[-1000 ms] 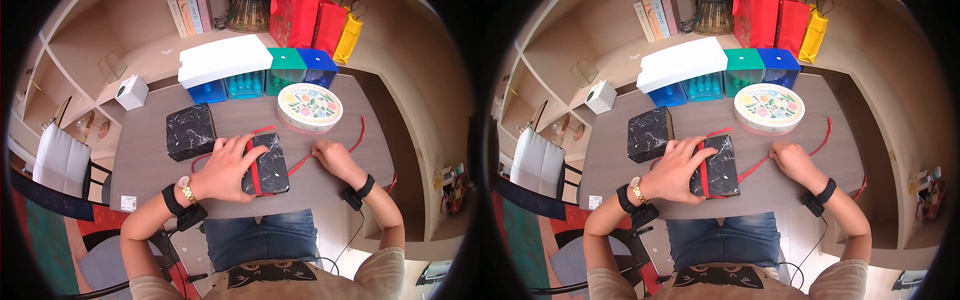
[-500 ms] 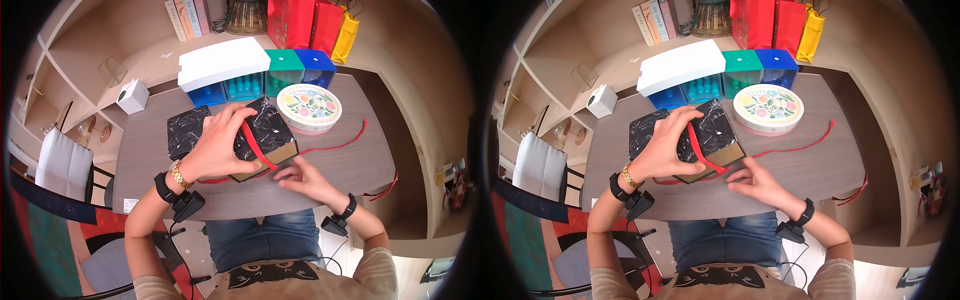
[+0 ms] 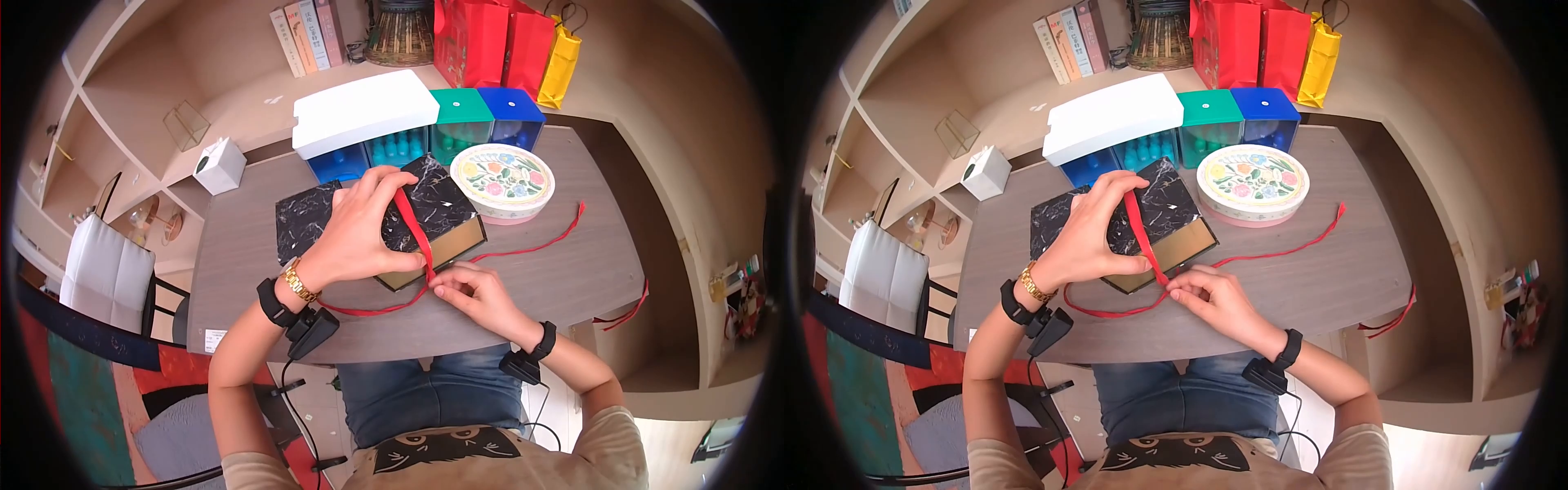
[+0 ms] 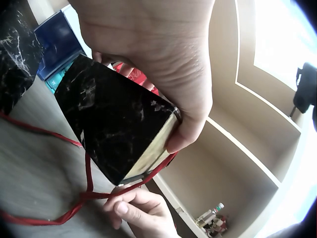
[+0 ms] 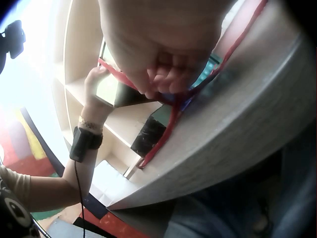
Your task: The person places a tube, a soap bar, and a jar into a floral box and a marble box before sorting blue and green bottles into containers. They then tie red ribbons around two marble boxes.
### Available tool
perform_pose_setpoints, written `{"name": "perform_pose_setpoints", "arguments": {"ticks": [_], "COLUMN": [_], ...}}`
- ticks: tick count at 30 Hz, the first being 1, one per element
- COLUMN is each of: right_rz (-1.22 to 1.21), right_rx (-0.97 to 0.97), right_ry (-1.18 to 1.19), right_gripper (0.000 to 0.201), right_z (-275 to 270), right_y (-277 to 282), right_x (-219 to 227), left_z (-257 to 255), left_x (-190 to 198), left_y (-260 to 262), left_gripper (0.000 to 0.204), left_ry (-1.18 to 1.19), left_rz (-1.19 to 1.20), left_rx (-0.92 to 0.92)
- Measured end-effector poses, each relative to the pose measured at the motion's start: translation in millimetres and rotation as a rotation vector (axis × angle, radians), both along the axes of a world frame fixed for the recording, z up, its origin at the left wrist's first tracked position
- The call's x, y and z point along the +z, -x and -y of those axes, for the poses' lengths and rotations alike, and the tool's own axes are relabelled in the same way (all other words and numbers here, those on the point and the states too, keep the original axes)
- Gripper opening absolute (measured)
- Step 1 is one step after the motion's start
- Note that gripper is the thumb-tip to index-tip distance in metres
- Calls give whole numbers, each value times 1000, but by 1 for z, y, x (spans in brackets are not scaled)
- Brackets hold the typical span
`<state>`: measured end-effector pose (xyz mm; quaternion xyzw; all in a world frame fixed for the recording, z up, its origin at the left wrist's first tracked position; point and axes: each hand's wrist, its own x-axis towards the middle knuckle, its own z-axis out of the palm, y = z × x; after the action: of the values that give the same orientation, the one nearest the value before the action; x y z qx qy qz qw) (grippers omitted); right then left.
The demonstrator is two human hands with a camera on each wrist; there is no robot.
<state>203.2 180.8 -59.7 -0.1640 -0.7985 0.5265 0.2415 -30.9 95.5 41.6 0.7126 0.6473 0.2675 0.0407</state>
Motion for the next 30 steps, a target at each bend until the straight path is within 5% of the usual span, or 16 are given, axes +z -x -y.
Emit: {"name": "perform_pose_setpoints", "arguments": {"ticks": [8, 17, 20, 23, 26, 30], "right_rz": [96, 168, 261, 157, 244, 438], "right_rx": [-47, -42, 0, -204, -216, -217], "right_ry": [223, 143, -33, -705, -751, -843], "right_gripper": [23, 18, 29, 52, 59, 26], "right_z": [3, -5, -13, -37, -54, -70], "right_y": [12, 11, 0, -11, -20, -32], "right_x": [6, -13, 3, 0, 3, 6], "left_z": [-4, -3, -3, -1, -3, 1], "left_x": [-4, 15, 13, 9, 2, -6], "left_y": [-3, 4, 4, 1, -5, -19], "left_gripper": [97, 92, 91, 90, 90, 91], "left_ry": [-12, 19, 20, 38, 43, -2], "left_rz": [-51, 33, 8, 6, 10, -52], "left_rx": [-11, -62, -91, -109, -133, -160]}}
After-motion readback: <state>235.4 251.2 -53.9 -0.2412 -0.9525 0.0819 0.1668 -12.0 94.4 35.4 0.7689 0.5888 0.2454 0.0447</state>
